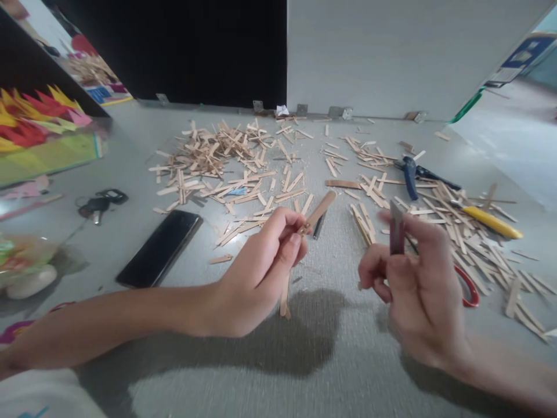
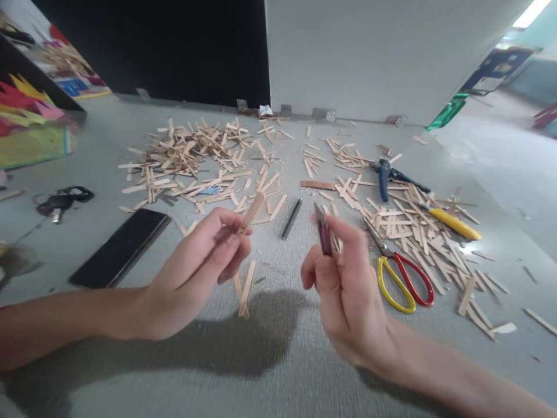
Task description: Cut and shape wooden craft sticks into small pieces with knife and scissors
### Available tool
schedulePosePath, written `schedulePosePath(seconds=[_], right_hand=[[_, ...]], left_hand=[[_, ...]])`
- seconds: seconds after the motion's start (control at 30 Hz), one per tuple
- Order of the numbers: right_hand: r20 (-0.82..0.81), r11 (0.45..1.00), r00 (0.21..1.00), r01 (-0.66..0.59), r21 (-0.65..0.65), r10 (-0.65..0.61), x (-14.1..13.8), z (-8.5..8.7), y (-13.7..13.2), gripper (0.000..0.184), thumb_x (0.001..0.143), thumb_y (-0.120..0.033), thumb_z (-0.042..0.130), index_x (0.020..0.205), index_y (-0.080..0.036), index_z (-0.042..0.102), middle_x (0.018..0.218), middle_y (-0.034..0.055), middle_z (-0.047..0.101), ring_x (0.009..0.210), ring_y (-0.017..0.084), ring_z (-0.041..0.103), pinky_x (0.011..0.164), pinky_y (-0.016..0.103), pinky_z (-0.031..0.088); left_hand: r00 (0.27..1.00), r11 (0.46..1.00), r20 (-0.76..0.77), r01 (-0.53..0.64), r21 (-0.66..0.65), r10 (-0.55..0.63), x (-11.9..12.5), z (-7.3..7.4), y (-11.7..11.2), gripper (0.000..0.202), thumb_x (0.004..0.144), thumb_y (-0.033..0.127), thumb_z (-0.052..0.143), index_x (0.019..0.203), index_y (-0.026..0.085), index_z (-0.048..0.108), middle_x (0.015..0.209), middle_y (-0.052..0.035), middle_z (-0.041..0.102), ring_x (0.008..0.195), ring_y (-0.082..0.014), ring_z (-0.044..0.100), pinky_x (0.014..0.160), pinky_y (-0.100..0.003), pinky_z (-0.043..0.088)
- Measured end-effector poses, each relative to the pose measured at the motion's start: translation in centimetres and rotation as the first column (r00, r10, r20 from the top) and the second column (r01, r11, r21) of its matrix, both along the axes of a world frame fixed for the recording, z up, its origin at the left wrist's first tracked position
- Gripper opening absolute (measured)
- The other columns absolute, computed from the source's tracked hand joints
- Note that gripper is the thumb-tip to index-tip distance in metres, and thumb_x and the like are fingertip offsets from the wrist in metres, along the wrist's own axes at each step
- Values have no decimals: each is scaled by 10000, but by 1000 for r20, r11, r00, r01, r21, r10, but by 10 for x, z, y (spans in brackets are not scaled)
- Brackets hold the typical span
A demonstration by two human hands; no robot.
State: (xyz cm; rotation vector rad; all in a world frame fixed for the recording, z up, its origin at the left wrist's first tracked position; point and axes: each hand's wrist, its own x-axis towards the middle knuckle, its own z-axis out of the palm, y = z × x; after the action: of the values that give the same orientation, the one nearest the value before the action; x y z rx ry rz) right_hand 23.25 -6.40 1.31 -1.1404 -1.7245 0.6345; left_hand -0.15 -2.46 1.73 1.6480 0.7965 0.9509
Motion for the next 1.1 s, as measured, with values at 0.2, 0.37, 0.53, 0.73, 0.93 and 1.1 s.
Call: schedulePosePath(seconds=[0.2, 0.37, 0.53, 0.73, 0.93, 1.1], right_hand=[[193, 996, 978, -68, -53, 77, -1, 19, -15, 218, 1113, -153, 523, 1206, -241, 700, 715, -66, 743, 362, 52, 496, 365, 181, 417], [220, 990, 965, -131, -58, 141, -4, 22, -19, 296, 1091, -126, 540, 1307, -233, 710, 686, -88, 771, 309, 43, 519, 351, 164, 438], [262, 991, 956, -136, -8, 133, -5, 23, -19, 302, 1085, -128, 539, 1313, -207, 719, 667, -91, 767, 325, 49, 517, 381, 164, 457], [315, 990, 943, -132, 45, 112, -5, 17, -19, 296, 1094, -153, 549, 1301, -216, 751, 671, -61, 773, 343, 70, 494, 394, 195, 441], [329, 993, 939, -113, 22, 100, -9, 20, -18, 295, 1095, -166, 521, 1201, -191, 795, 620, -40, 749, 350, 92, 523, 410, 218, 463], [329, 990, 937, -133, 41, 113, -13, 11, -23, 302, 1072, -138, 534, 1206, -188, 801, 616, -33, 759, 345, 107, 576, 391, 227, 480]], left_hand=[[996, 999, -92, 1, 34, 2, 0, 5, -4, 168, 1168, 333, 458, 1271, 209, 505, 785, 43, 667, 510, -90, 483, 488, -218, 409], [990, 985, -140, 19, 171, 6, 0, 4, -9, 165, 1159, 263, 472, 1255, 179, 577, 810, 19, 740, 462, -61, 521, 453, -180, 424], [988, 962, -157, 40, 270, 3, 1, 3, -11, 146, 1137, 182, 494, 1236, 161, 599, 788, 21, 735, 478, -57, 521, 485, -163, 461], [984, 948, -177, 85, 308, -30, -1, 1, -12, 143, 1131, 148, 485, 1191, 178, 611, 836, 6, 758, 479, -52, 541, 509, -162, 483], [976, 933, -217, 93, 348, -16, -1, 3, -11, 159, 1106, 100, 483, 1148, 198, 602, 908, -12, 797, 501, -50, 570, 509, -154, 473], [990, 963, -138, 1, 271, 38, 2, 2, -14, 117, 1117, 142, 498, 1190, 194, 573, 831, 13, 775, 492, -55, 589, 512, -149, 501]])
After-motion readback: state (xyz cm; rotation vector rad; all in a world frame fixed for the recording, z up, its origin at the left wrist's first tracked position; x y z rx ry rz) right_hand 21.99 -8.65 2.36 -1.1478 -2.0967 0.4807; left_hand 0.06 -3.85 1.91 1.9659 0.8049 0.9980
